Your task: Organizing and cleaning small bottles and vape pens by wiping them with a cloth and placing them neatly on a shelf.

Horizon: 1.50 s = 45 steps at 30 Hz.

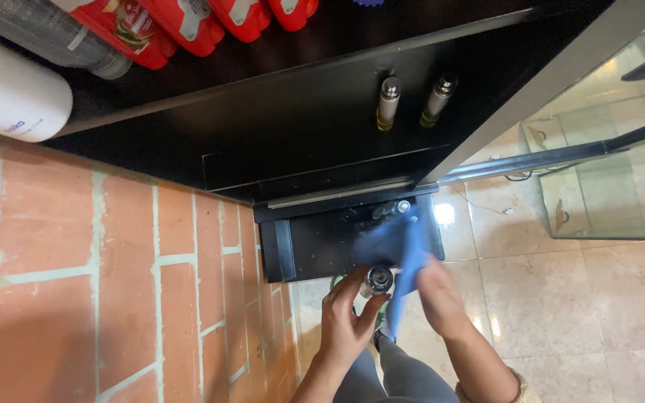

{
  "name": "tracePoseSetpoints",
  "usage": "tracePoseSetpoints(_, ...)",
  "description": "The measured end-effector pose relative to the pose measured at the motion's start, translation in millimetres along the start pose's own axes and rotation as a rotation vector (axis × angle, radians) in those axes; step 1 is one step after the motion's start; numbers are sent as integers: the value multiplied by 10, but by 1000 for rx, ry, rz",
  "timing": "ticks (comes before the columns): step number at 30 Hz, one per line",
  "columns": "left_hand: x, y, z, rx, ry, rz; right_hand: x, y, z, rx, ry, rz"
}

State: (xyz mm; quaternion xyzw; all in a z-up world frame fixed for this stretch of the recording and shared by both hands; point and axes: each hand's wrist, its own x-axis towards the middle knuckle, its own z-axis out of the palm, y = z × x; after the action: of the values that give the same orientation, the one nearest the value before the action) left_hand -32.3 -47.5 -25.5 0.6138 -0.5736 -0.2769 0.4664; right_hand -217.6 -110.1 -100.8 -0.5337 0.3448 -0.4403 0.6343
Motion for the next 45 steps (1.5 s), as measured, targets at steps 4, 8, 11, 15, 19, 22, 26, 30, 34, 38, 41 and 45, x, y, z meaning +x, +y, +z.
tracePoseSetpoints(4, -2, -18, -82, -2, -83, -41, 390, -898, 386, -29, -283, -89)
tracePoseSetpoints(8, -95, -103, -122, 45, -171, -110, 343, -714, 358, 145, -211, 34)
tracePoseSetpoints(11, -83, -78, -192, 66, -233, -45, 291, -589, 318, 206, -182, 51)
tracePoseSetpoints(15, -152, -146, -233, 131, -344, -16, 315, -676, 291, 131, -175, 125)
tracePoseSetpoints(19, -47, -24, -268, 183, -324, 48, 193, -254, 295, 185, 55, 222)
tracePoseSetpoints(22, 86, 99, -289, 210, -304, 103, 154, -105, 207, 328, 257, 210)
tracePoseSetpoints(26, 84, 11, -287, 359, -295, 134, 64, -233, 25, 1, 4, -28)
tracePoseSetpoints(30, 77, -51, -263, 468, -305, 119, 223, -876, 252, -409, -88, -150)
tracePoseSetpoints(34, 129, 16, -305, 491, -305, 209, 169, -867, 268, -394, -60, -14)
tracePoseSetpoints(38, 132, 24, -353, 571, -322, 289, 22, -563, 259, -275, 58, 145)
tracePoseSetpoints(41, 117, 62, -394, 570, -333, 304, -35, -371, 254, -241, 158, 226)
tracePoseSetpoints(45, 99, 110, -364, 302, -204, 218, -169, 162, 227, -320, 187, 67)
